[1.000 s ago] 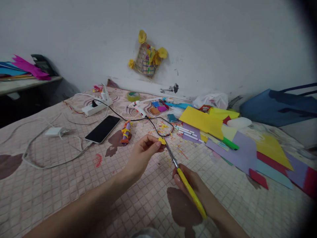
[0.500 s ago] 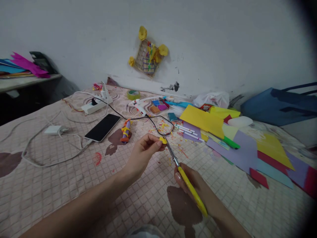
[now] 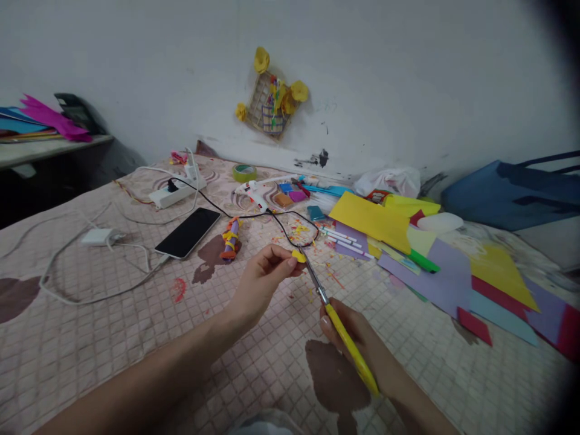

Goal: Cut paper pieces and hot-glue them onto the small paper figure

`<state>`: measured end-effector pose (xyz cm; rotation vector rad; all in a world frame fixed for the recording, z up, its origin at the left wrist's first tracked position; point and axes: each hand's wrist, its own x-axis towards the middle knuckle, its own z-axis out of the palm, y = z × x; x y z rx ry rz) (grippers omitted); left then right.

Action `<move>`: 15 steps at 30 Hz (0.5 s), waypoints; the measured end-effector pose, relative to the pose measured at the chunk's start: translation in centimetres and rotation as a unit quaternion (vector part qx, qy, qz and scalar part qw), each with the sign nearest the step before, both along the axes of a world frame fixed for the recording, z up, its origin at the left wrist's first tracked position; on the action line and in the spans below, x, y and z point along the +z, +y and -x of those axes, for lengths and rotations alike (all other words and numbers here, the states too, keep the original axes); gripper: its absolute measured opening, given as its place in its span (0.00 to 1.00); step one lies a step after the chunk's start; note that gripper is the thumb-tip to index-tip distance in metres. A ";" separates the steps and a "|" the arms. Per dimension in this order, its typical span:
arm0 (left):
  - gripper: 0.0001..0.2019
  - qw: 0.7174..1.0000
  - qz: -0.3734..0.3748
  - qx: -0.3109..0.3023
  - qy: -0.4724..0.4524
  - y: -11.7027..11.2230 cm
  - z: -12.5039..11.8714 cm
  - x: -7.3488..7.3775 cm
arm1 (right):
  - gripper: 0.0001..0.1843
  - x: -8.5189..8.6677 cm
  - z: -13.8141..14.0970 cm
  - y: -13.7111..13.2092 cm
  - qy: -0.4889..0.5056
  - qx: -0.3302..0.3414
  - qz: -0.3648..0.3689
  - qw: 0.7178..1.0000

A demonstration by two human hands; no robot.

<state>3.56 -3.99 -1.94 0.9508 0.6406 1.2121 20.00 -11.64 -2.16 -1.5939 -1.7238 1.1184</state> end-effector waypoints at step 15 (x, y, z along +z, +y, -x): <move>0.03 1.000 0.012 -0.012 -0.004 0.1 0.2 0.2 | 0.14 0.4 -0.7 -0.2 -0.014 0.016 0.003 1.000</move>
